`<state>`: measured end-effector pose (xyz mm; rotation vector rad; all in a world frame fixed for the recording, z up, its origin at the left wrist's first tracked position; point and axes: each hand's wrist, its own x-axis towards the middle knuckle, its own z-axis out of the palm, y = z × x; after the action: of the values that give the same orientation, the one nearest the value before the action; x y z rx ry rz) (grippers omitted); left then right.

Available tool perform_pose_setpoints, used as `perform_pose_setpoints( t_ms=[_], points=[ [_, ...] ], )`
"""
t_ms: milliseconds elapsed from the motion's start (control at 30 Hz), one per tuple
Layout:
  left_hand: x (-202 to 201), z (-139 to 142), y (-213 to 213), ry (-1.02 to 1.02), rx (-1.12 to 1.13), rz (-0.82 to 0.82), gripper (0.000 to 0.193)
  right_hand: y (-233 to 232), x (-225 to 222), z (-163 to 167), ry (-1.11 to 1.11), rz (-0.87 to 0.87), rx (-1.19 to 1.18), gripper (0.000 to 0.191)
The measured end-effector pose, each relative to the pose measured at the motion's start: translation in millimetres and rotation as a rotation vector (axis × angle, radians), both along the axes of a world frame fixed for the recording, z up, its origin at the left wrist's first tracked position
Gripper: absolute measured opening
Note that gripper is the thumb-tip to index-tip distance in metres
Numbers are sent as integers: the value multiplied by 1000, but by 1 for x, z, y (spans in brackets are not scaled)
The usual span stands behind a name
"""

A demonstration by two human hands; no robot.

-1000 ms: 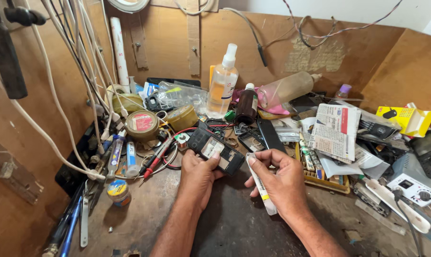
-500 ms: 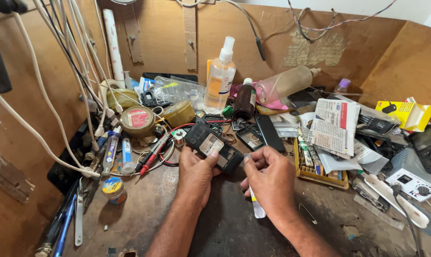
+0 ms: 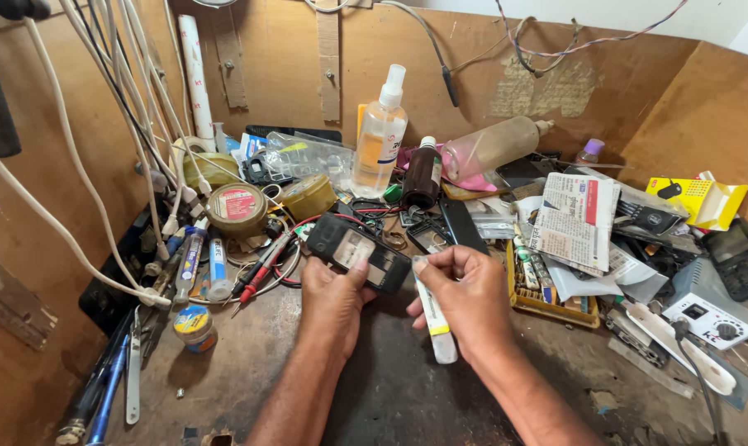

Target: The person uses a small flat tool to pry open the back cover of a black mobile phone. They carefully work the tool around the edges to release the clips, then lift the cover off to reveal the internal components.

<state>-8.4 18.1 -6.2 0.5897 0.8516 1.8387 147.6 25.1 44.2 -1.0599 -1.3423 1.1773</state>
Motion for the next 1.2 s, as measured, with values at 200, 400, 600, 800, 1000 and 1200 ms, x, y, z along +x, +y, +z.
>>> perform_pose_setpoints(
  t_ms=[200,400,600,800,1000,1200],
  points=[
    [-5,-4,3,-75,62,-86,28,14,19,-8,257,216,-228,19],
    [-7,-3,3,-87,-2,-91,28,7,22,-8,311,109,-259,24],
    [-6,1,-5,29,6,-139,23,-5,11,-5,99,127,-182,33],
    [1,5,-8,77,32,-152,31,-5,7,-4,81,98,-192,29],
    [5,21,-16,644,117,425,85,5,24,-5,280,39,-184,24],
    [2,35,-35,1359,458,380,82,12,30,-11,299,85,-198,23]
  ],
)
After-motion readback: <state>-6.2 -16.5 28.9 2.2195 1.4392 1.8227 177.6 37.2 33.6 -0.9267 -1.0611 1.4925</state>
